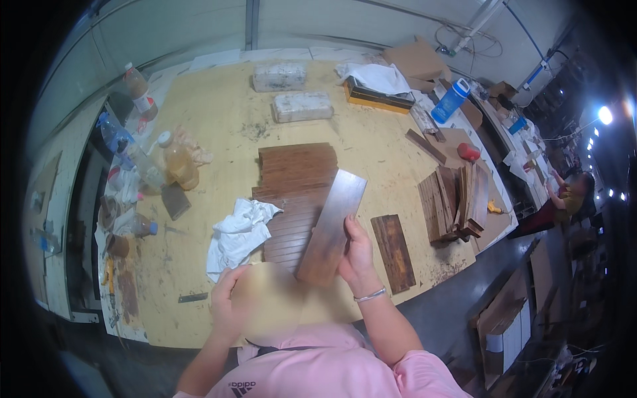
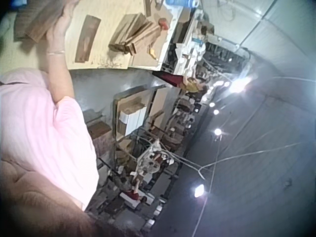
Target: The person wipes a stack of wood panels with a cloth, pours liquid from a bottle, and applies it to individual wood panels using a sponge and the cloth.
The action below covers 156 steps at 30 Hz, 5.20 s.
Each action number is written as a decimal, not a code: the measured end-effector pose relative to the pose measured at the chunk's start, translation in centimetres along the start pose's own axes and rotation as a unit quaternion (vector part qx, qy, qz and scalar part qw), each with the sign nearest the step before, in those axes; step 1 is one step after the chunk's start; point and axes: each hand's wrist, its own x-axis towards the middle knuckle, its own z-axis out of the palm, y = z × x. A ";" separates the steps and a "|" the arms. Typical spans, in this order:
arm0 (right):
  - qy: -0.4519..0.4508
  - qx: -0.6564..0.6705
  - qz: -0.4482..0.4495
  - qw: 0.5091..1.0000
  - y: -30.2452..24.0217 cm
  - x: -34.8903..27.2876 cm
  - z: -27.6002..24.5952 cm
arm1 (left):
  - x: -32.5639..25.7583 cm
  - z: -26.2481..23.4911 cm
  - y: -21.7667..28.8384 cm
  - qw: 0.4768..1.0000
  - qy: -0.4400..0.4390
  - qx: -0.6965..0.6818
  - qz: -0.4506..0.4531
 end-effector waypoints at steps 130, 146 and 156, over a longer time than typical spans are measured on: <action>-0.104 0.037 0.131 0.985 -1.2 -1.8 -2.6 | 4.0 4.9 2.3 0.946 -0.112 0.067 0.295; 0.268 -0.863 -0.243 0.352 -7.6 -3.1 -12.7 | 3.1 -1.7 -4.2 0.997 0.042 -0.057 0.010; -0.075 -0.784 -0.367 0.494 0.3 -4.7 -6.3 | 1.7 -2.6 -4.4 0.993 0.054 -0.097 -0.046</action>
